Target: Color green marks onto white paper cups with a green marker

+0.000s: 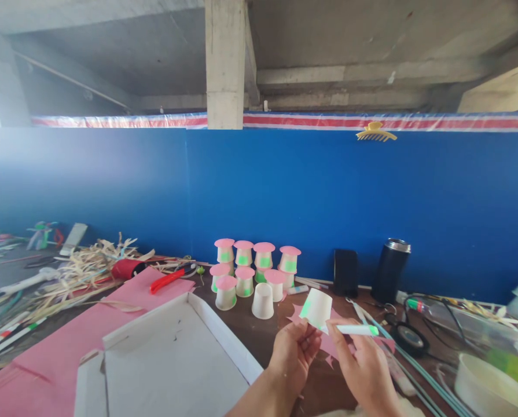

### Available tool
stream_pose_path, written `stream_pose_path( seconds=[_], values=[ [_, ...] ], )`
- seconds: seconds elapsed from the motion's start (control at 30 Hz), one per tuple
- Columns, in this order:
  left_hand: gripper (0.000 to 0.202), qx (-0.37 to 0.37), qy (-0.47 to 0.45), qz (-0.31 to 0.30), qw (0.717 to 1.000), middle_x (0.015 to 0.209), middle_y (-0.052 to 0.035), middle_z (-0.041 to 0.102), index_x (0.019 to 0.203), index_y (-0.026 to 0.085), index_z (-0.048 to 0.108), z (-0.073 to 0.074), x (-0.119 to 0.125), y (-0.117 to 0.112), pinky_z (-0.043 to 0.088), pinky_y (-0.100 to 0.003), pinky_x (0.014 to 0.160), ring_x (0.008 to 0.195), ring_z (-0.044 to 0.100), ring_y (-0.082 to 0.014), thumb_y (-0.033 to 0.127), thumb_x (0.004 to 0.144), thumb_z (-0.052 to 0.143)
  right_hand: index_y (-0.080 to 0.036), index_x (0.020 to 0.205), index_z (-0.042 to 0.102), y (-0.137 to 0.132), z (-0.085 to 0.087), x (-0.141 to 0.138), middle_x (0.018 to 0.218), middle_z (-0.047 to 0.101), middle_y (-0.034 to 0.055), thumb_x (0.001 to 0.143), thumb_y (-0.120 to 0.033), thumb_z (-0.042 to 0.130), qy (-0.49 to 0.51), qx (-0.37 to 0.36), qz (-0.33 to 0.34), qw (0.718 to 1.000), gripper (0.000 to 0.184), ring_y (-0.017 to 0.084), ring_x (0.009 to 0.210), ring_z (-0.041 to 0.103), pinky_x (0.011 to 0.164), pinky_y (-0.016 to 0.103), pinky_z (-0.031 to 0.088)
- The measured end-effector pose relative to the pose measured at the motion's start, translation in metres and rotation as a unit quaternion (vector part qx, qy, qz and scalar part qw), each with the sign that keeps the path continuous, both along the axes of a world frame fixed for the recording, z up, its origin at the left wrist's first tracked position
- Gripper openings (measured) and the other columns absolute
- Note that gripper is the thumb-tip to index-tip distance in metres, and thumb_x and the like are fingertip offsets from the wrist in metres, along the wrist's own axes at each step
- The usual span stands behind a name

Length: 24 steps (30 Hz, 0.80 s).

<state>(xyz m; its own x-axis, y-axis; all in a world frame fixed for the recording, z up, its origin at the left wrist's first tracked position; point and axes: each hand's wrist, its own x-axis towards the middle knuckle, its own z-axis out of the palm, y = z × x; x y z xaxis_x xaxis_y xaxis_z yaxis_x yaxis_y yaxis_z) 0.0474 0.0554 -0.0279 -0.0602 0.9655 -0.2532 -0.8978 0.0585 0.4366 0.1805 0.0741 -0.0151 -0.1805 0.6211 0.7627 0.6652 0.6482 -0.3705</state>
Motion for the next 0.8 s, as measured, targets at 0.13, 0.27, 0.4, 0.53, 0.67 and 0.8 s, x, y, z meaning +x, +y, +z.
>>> stream_pose_path(
  seconds=[0.13, 0.27, 0.4, 0.53, 0.67, 0.8],
  values=[
    [0.008, 0.003, -0.001, 0.001, 1.000, 0.069, -0.0092, 0.067, 0.076, 0.007, 0.061, 0.0015, 0.0006, -0.0006, 0.054, -0.022, 0.065, 0.067, 0.066, -0.0151, 0.014, 0.072, 0.064, -0.019, 0.090, 0.064, 0.0007, -0.0014, -0.0010, 0.091, 0.069, 0.0081, 0.088, -0.041, 0.045, 0.001, 0.012, -0.002, 1.000, 0.028, 0.020, 0.086, 0.065, 0.073, 0.030, 0.052],
    [0.009, 0.001, -0.004, 0.006, 1.000, 0.070, -0.0099, 0.067, 0.076, 0.007, 0.061, 0.0009, 0.0007, 0.0003, 0.054, -0.022, 0.065, 0.069, 0.067, -0.0157, 0.013, 0.071, 0.064, -0.019, 0.092, 0.062, 0.0021, -0.0039, -0.0014, 0.092, 0.069, 0.0089, 0.088, -0.040, 0.045, 0.007, 0.019, 0.000, 1.000, 0.028, 0.021, 0.087, 0.064, 0.074, 0.031, 0.051],
    [0.010, 0.003, -0.002, 0.006, 1.000, 0.070, -0.0102, 0.067, 0.075, 0.006, 0.061, -0.0005, 0.0004, 0.0010, 0.054, -0.022, 0.065, 0.068, 0.067, -0.0158, 0.014, 0.071, 0.065, -0.019, 0.091, 0.061, 0.0030, -0.0050, -0.0013, 0.090, 0.069, 0.0086, 0.089, -0.040, 0.044, -0.002, 0.014, 0.007, 1.000, 0.027, 0.021, 0.085, 0.065, 0.073, 0.032, 0.051],
    [0.009, 0.000, -0.001, 0.002, 1.000, 0.071, -0.0106, 0.067, 0.076, 0.007, 0.061, 0.0004, -0.0006, 0.0003, 0.054, -0.022, 0.065, 0.070, 0.067, -0.0166, 0.013, 0.071, 0.065, -0.019, 0.092, 0.061, 0.0021, -0.0051, -0.0019, 0.091, 0.069, 0.0088, 0.089, -0.041, 0.044, 0.009, 0.022, -0.002, 1.000, 0.027, 0.021, 0.086, 0.065, 0.072, 0.032, 0.051],
    [0.008, -0.004, 0.000, 0.004, 1.000, 0.069, -0.0098, 0.067, 0.075, 0.007, 0.060, 0.0018, -0.0013, 0.0003, 0.053, -0.021, 0.062, 0.067, 0.067, -0.0156, 0.013, 0.071, 0.064, -0.019, 0.091, 0.061, 0.0011, -0.0040, -0.0030, 0.091, 0.069, 0.0090, 0.089, -0.040, 0.044, 0.001, 0.020, 0.012, 1.000, 0.027, 0.021, 0.086, 0.065, 0.072, 0.031, 0.051],
    [0.009, -0.006, -0.010, 0.010, 1.000, 0.071, -0.0094, 0.067, 0.077, 0.007, 0.060, 0.0004, -0.0011, 0.0016, 0.054, -0.021, 0.063, 0.069, 0.067, -0.0158, 0.013, 0.071, 0.064, -0.019, 0.092, 0.062, 0.0016, -0.0004, -0.0021, 0.094, 0.068, 0.0099, 0.089, -0.039, 0.044, 0.014, 0.036, -0.009, 0.999, 0.027, 0.022, 0.089, 0.063, 0.077, 0.033, 0.050]
  ],
)
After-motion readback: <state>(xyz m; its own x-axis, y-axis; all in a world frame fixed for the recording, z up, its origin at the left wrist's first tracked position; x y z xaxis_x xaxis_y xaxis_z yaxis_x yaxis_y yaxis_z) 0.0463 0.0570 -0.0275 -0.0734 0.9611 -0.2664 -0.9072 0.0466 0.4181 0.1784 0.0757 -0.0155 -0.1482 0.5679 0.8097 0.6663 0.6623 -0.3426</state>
